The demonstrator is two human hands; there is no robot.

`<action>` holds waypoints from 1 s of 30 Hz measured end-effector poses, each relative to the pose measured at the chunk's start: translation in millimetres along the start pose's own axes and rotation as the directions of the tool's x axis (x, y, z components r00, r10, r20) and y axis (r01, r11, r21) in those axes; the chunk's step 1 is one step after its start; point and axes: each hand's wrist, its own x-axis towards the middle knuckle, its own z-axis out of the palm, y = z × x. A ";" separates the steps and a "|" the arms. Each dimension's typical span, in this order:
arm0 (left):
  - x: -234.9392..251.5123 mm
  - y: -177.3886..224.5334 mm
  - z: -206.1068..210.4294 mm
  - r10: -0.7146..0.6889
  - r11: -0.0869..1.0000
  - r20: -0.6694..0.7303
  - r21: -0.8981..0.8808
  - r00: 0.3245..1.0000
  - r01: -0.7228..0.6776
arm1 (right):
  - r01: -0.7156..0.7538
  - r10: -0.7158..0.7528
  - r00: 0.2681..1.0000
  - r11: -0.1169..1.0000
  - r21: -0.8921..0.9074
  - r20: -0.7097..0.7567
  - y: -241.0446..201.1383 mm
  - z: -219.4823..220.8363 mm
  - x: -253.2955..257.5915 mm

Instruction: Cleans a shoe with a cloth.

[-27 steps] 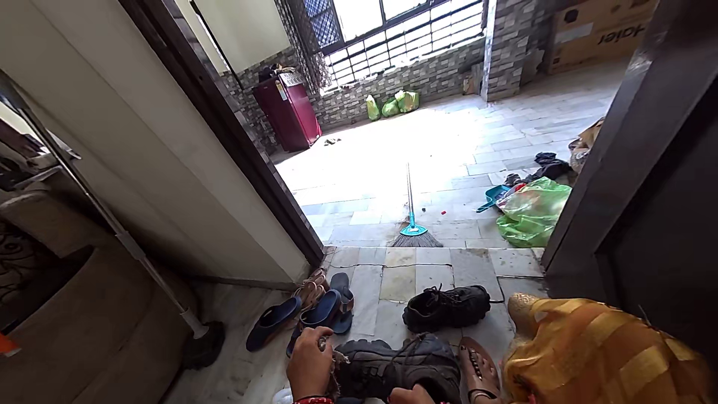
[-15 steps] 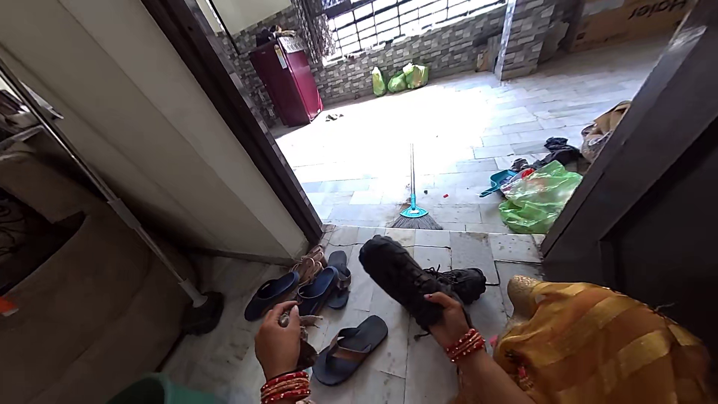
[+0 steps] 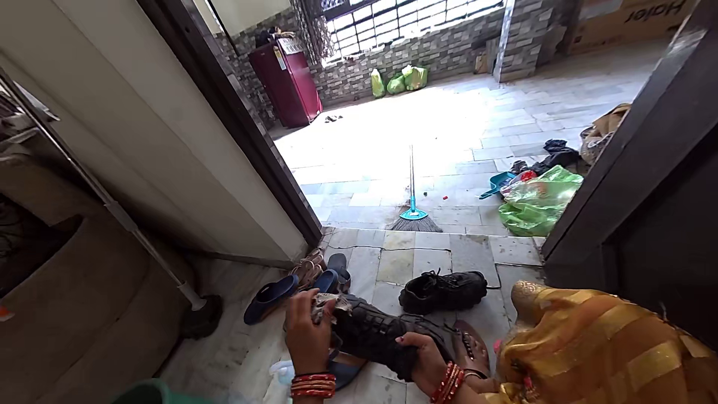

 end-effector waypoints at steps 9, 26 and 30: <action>-33.4 -12.2 35.2 0.209 0.929 -0.154 0.341 0.966 -0.147 | -0.069 0.050 0.990 0.987 0.142 0.135 18.5 1.4 -7.4; -72.0 62.5 52.3 0.504 0.862 0.018 -0.080 0.864 -0.501 | 0.064 -0.068 0.998 0.942 0.329 0.001 -9.7 30.9 -23.9; -48.1 19.1 41.5 0.421 0.892 -0.042 0.202 0.906 -0.405 | 0.009 -0.015 0.999 0.985 0.174 0.035 5.0 21.8 -23.2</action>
